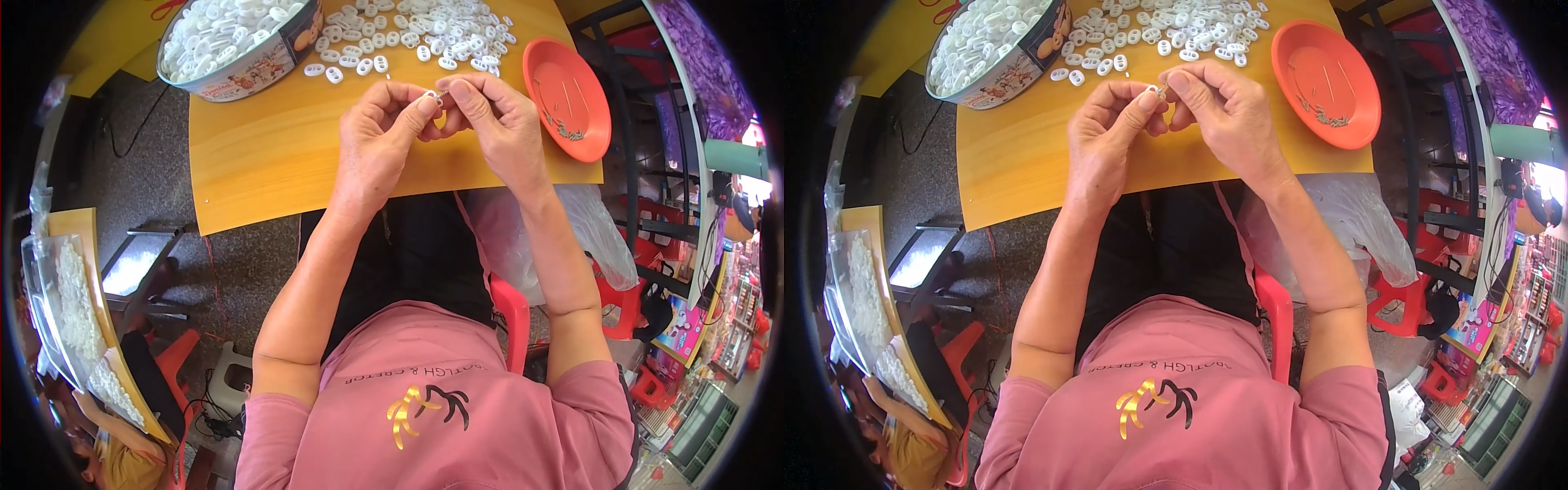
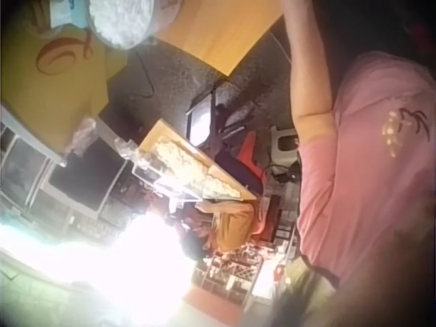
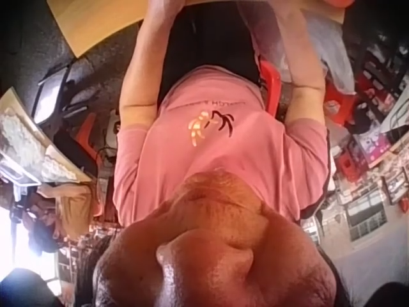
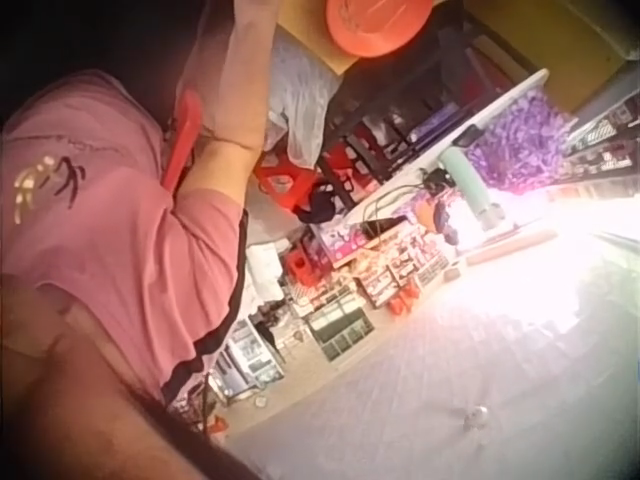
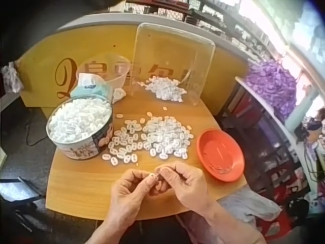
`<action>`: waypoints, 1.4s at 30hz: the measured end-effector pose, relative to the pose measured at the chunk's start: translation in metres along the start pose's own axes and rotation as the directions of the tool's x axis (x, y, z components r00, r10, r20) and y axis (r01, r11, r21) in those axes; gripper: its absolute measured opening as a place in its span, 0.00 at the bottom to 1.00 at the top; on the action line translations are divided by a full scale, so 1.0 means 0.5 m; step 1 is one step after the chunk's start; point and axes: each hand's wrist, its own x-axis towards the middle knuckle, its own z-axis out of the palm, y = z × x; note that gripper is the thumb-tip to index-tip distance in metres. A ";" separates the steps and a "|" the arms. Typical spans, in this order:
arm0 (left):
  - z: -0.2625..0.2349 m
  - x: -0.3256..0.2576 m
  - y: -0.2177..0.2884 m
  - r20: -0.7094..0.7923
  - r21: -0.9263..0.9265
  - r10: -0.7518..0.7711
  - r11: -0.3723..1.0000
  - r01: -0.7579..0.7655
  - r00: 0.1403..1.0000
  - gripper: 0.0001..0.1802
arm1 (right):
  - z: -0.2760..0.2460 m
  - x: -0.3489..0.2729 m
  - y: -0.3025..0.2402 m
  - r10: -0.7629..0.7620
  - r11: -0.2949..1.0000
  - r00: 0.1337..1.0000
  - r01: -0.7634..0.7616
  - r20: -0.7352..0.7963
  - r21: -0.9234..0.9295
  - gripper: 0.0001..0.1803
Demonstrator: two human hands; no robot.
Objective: Assembling small plastic components by manually inserting metal pins into them at a workbench.
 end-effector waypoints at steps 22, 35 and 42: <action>0.007 -0.004 0.001 0.004 0.190 -0.028 0.981 0.027 1.000 0.08 | -0.039 0.019 0.002 -0.224 0.844 0.942 0.316 0.251 -0.434 0.06; 0.003 -0.003 -0.001 0.013 0.150 -0.024 0.988 0.022 1.000 0.08 | -0.028 0.015 0.009 -0.370 0.785 0.901 0.434 0.226 -0.441 0.06; 0.004 -0.001 -0.003 -0.002 0.124 -0.008 0.992 0.009 1.000 0.07 | -0.020 0.014 0.022 -0.193 0.931 0.971 0.226 0.139 -0.287 0.09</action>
